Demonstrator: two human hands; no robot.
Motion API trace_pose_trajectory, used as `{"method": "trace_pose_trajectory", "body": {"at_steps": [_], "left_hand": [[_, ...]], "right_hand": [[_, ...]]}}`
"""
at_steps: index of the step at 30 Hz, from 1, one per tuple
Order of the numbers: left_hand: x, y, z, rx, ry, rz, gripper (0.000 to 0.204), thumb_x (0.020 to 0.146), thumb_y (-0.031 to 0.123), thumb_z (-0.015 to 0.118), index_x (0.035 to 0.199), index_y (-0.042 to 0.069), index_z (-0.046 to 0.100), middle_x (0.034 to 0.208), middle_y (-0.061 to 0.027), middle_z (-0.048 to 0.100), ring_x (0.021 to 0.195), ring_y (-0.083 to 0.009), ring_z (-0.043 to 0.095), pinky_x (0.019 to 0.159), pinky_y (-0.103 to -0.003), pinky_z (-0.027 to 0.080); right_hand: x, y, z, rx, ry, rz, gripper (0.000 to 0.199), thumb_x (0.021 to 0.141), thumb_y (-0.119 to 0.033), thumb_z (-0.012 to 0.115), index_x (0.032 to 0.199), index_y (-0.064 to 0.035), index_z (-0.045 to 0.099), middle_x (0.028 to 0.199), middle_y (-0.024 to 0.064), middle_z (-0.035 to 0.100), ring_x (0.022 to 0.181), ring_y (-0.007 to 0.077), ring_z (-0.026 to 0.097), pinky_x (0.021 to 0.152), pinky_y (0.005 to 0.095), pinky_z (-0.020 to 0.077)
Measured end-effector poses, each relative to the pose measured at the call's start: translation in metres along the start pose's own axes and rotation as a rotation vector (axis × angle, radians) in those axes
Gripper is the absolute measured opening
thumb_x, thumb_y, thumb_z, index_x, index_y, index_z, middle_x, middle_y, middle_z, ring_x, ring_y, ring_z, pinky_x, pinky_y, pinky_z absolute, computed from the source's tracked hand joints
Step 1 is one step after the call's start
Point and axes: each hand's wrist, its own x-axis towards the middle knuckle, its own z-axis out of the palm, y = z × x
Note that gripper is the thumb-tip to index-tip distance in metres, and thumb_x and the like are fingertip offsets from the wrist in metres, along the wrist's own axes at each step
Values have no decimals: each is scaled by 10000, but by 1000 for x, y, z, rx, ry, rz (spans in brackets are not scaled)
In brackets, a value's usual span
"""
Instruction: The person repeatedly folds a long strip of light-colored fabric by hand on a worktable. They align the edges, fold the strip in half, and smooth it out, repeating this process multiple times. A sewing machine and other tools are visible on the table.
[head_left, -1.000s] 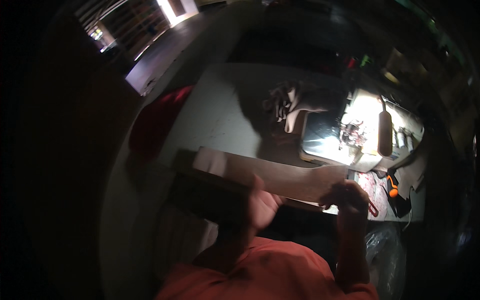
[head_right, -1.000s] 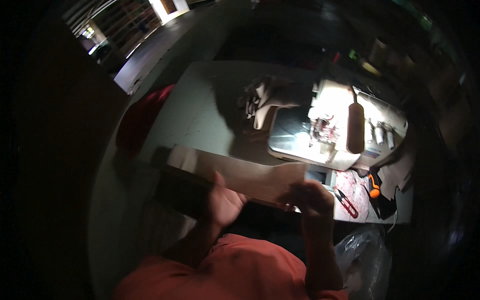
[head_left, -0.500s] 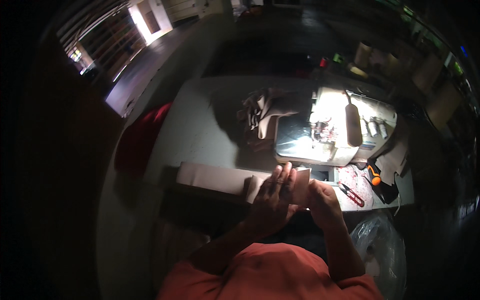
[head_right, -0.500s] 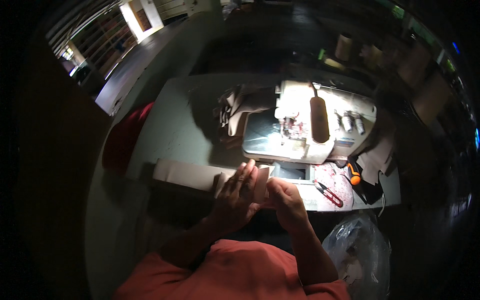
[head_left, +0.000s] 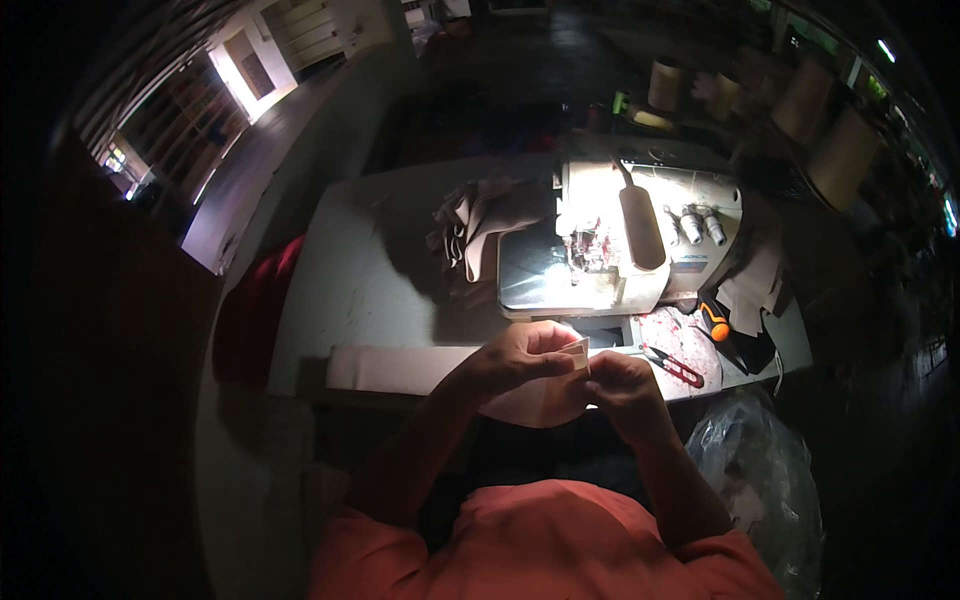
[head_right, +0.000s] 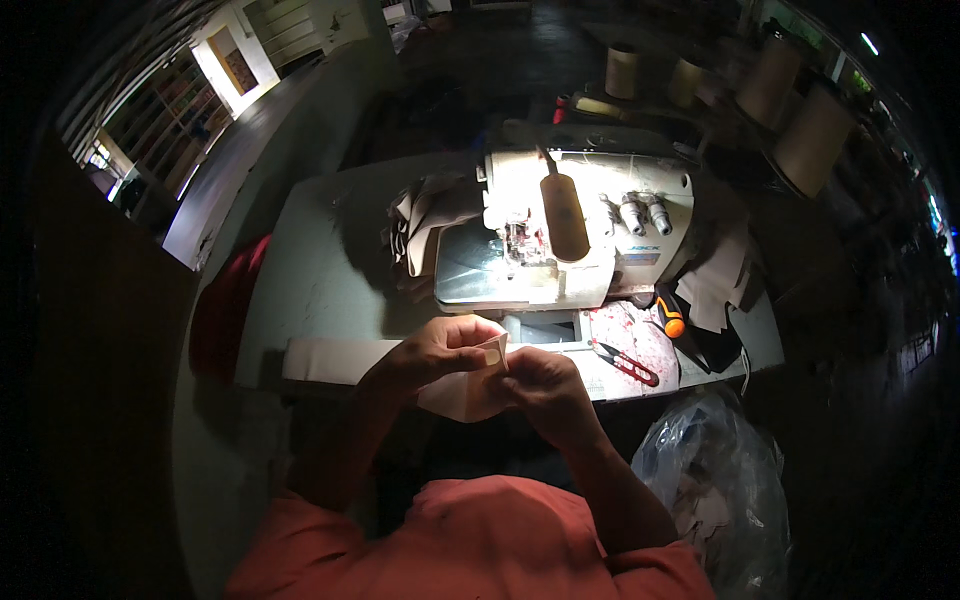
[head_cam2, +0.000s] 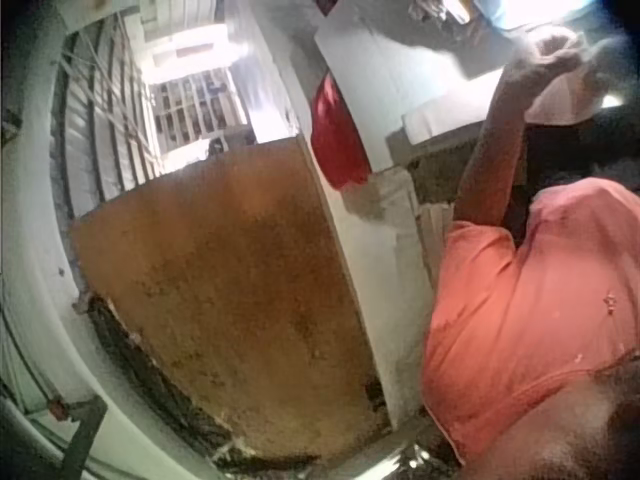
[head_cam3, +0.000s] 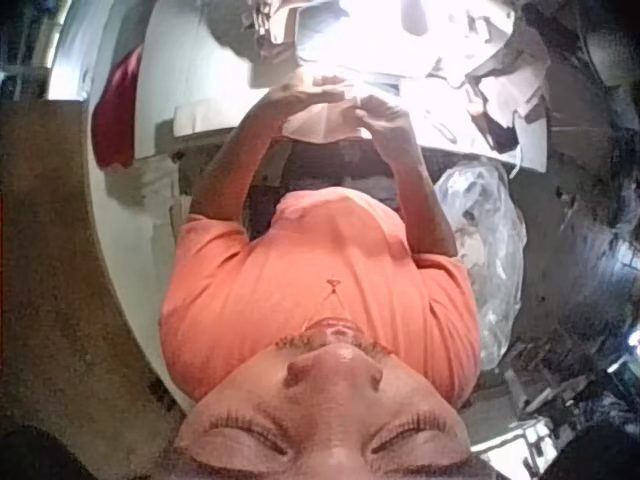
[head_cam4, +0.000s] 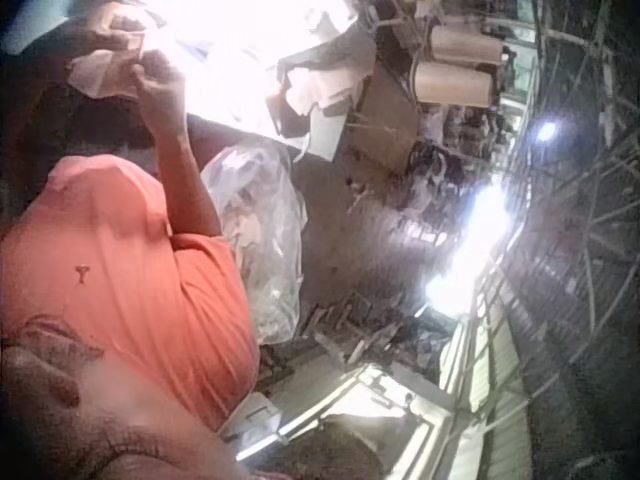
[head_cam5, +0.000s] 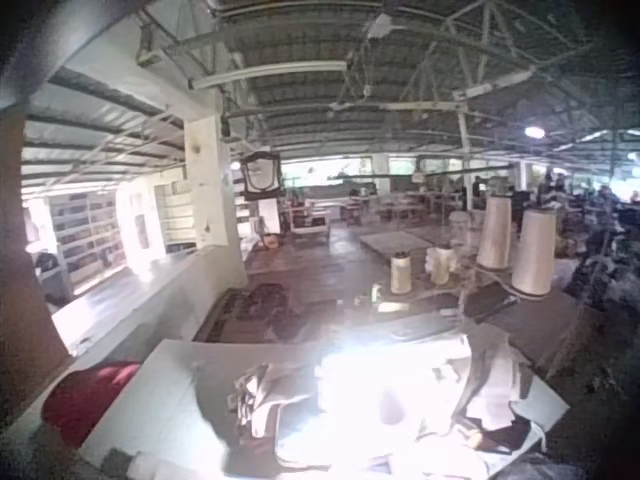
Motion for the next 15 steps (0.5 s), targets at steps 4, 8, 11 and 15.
{"method": "trace_pose_trajectory", "body": {"at_steps": [4, 8, 11, 15], "left_hand": [[-1, 5, 4, 57, 158, 52, 206, 773, 197, 603, 829, 4, 556, 737, -14, 561, 670, -56, 505, 609, -204, 414], [-6, 13, 14, 277, 284, 93, 189, 782, 186, 574, 809, 0, 564, 700, -40, 567, 663, -79, 519, 593, -239, 431], [-8, 6, 14, 361, 348, 142, 188, 783, 183, 561, 807, -3, 560, 687, -51, 570, 653, -85, 523, 582, -244, 430], [-11, 5, 14, 385, 288, 113, 199, 792, 188, 547, 817, -9, 561, 682, -55, 576, 645, -86, 527, 576, -245, 431]], "right_hand": [[-2, -5, -2, -98, 50, 49, 112, 728, -16, 610, 823, 27, 568, 738, 40, 584, 677, 81, 545, 640, 209, 452], [-4, -12, 6, -16, 92, 23, 125, 728, -37, 623, 821, 28, 572, 719, 32, 583, 671, 73, 537, 625, 202, 445], [-6, -8, 4, -192, 71, -37, 114, 763, -47, 588, 841, 31, 559, 744, 46, 582, 685, 82, 550, 626, 210, 461], [-6, -6, 3, -212, 98, 32, 113, 766, -43, 580, 846, 34, 561, 743, 41, 585, 685, 75, 548, 634, 206, 458]]}}
